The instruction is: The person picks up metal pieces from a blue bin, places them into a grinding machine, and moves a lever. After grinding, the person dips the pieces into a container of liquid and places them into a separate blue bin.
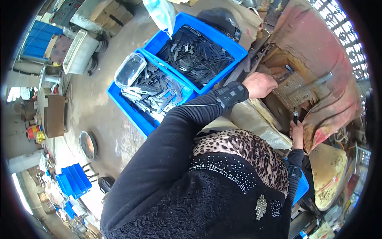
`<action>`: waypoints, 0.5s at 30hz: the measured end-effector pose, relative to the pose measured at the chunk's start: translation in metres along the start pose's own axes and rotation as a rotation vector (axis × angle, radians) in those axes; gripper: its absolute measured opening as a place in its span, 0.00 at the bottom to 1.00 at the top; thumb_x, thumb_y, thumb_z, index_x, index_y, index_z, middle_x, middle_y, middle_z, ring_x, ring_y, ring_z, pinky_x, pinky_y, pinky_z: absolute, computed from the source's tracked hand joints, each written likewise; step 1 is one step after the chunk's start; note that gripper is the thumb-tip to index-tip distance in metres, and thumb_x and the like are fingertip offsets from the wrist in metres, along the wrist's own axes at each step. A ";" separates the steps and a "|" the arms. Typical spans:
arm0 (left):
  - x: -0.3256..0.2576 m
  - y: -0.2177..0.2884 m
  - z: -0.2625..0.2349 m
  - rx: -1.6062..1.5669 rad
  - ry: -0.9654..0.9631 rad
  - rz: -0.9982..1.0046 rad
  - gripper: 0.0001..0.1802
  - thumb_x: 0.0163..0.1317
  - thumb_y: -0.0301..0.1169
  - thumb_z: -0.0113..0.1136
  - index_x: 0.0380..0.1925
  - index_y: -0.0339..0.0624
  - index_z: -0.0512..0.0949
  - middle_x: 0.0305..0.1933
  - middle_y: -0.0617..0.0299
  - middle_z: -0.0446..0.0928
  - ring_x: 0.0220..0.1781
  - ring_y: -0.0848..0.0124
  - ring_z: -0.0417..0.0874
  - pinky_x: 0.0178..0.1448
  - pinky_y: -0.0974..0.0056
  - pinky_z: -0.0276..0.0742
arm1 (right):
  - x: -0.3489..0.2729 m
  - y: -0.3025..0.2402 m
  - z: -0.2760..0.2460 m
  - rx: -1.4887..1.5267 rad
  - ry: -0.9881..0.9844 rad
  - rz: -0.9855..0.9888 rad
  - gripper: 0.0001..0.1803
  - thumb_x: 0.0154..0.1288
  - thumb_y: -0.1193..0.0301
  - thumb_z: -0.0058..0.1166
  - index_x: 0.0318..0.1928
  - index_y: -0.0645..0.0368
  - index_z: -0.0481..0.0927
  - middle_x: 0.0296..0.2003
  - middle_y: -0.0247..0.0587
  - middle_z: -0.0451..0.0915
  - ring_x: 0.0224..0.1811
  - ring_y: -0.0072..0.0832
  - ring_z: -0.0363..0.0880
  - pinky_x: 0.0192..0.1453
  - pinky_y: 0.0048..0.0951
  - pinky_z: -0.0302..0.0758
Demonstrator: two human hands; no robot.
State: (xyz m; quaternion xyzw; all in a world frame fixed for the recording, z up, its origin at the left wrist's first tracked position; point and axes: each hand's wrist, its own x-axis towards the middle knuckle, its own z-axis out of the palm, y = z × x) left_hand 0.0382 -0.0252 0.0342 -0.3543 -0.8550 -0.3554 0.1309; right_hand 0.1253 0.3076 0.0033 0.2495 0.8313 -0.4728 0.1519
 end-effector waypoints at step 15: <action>-0.186 -0.108 -0.140 0.160 0.529 -0.745 0.09 0.60 0.25 0.59 0.40 0.42 0.84 0.38 0.54 0.84 0.39 0.59 0.85 0.45 0.58 0.80 | 0.007 0.006 -0.004 0.077 -0.009 0.046 0.09 0.71 0.65 0.53 0.35 0.53 0.70 0.18 0.25 0.64 0.12 0.16 0.60 0.14 0.22 0.55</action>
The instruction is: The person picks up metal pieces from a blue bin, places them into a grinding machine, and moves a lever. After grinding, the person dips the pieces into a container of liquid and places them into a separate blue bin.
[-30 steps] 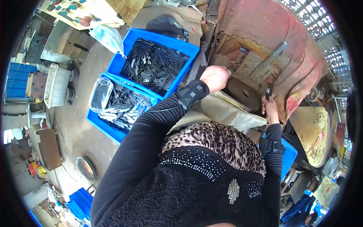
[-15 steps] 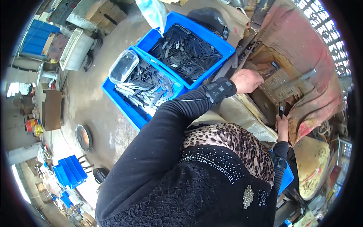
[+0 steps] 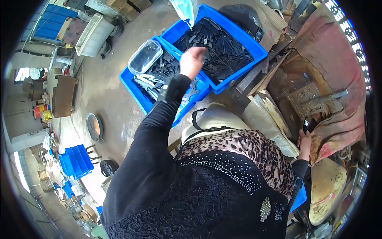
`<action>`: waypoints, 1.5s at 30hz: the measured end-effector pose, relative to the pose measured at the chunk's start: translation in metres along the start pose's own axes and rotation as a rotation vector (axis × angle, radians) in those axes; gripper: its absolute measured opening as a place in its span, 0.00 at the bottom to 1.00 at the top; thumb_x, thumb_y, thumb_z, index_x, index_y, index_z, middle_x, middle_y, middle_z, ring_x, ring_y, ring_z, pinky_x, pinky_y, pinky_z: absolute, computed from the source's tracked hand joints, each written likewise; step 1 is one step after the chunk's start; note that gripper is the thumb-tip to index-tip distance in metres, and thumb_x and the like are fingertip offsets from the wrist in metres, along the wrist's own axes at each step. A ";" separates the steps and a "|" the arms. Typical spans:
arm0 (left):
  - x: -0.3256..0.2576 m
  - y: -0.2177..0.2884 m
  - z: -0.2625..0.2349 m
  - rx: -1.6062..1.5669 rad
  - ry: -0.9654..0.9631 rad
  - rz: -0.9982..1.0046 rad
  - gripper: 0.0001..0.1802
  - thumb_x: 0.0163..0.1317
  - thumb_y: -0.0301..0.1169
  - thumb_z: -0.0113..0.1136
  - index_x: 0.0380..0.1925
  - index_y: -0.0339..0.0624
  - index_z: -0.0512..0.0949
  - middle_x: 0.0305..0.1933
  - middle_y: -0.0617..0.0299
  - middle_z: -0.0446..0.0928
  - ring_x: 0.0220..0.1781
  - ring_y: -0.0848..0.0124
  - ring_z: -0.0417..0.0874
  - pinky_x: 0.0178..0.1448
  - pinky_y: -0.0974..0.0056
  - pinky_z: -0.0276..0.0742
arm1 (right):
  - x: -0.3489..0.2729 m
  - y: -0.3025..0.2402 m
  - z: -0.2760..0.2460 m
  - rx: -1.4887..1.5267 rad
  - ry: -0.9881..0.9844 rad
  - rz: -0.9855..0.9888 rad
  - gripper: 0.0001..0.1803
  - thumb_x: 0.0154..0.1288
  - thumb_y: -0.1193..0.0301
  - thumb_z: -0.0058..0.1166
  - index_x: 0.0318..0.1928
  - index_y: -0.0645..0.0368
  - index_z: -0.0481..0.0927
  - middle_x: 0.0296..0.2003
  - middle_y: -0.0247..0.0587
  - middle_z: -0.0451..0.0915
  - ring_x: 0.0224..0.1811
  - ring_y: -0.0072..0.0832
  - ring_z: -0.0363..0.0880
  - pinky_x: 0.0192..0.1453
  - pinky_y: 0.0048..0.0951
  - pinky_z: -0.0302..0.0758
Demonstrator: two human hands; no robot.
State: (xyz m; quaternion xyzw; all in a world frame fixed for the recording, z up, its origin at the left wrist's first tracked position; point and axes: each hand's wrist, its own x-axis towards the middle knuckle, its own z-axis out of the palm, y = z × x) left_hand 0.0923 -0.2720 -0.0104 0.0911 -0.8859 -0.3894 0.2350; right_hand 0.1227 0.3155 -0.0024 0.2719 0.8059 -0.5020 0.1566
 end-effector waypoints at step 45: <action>-0.086 -0.107 -0.025 0.690 -0.660 0.449 0.13 0.56 0.30 0.57 0.43 0.49 0.77 0.48 0.55 0.78 0.54 0.54 0.77 0.56 0.48 0.70 | -0.011 0.000 -0.001 0.051 -0.026 0.045 0.10 0.70 0.64 0.54 0.33 0.49 0.68 0.17 0.22 0.64 0.12 0.14 0.59 0.14 0.21 0.55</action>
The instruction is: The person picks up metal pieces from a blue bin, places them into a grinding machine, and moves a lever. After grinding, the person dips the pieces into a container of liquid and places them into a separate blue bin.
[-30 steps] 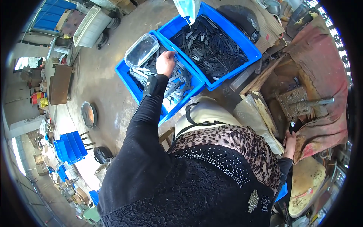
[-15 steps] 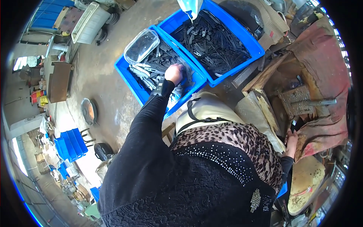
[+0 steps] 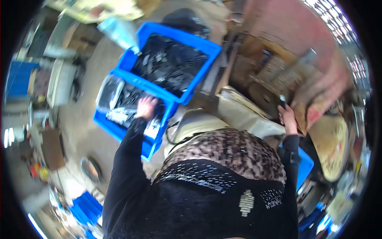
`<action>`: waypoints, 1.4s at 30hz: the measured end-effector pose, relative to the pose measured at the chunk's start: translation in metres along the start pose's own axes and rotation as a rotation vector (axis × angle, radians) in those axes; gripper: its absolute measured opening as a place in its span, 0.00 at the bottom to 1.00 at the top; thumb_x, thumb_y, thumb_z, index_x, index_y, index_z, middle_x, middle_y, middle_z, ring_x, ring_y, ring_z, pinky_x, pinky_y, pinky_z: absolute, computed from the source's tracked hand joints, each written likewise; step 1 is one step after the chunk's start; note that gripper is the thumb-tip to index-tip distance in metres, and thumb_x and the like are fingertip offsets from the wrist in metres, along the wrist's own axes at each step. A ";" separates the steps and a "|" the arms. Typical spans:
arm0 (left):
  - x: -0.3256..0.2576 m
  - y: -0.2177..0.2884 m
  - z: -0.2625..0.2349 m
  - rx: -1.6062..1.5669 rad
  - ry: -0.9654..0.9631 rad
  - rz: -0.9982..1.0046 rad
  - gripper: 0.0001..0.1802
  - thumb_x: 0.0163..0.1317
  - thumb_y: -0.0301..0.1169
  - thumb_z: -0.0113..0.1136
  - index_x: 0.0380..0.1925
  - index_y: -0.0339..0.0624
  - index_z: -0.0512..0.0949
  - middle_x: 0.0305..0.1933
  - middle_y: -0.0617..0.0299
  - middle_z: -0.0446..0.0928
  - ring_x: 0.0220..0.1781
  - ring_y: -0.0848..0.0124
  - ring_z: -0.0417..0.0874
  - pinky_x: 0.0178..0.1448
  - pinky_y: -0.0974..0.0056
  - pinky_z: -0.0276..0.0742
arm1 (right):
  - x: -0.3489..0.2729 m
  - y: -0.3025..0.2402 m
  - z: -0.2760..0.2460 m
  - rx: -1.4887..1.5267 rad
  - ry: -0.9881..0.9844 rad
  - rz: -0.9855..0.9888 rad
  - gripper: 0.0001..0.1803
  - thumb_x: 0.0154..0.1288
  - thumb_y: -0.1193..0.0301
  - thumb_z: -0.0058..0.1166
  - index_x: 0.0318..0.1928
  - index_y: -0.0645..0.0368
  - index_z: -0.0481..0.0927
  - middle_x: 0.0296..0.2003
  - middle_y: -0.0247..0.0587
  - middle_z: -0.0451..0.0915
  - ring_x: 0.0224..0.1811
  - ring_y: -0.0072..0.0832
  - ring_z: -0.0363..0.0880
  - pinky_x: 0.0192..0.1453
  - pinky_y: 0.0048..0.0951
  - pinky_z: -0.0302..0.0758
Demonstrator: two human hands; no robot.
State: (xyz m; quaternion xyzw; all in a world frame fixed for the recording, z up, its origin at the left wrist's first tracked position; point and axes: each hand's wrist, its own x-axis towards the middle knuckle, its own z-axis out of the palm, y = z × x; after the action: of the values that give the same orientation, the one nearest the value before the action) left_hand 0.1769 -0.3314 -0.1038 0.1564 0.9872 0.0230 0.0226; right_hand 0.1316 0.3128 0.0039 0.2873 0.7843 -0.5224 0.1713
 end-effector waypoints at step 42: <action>0.233 0.275 -0.133 -1.034 0.358 0.476 0.20 0.49 0.10 0.47 0.38 0.39 0.82 0.34 0.52 0.74 0.34 0.54 0.78 0.39 0.60 0.75 | -0.017 -0.024 0.006 0.226 -0.063 0.006 0.12 0.70 0.63 0.55 0.33 0.52 0.68 0.20 0.23 0.64 0.14 0.13 0.57 0.14 0.21 0.54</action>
State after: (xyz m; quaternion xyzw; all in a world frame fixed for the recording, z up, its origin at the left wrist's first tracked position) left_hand 0.0329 -0.0031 0.0344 0.3356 0.7741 0.5312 -0.0766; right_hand 0.1296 0.2957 0.0284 0.2907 0.7136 -0.6159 0.1639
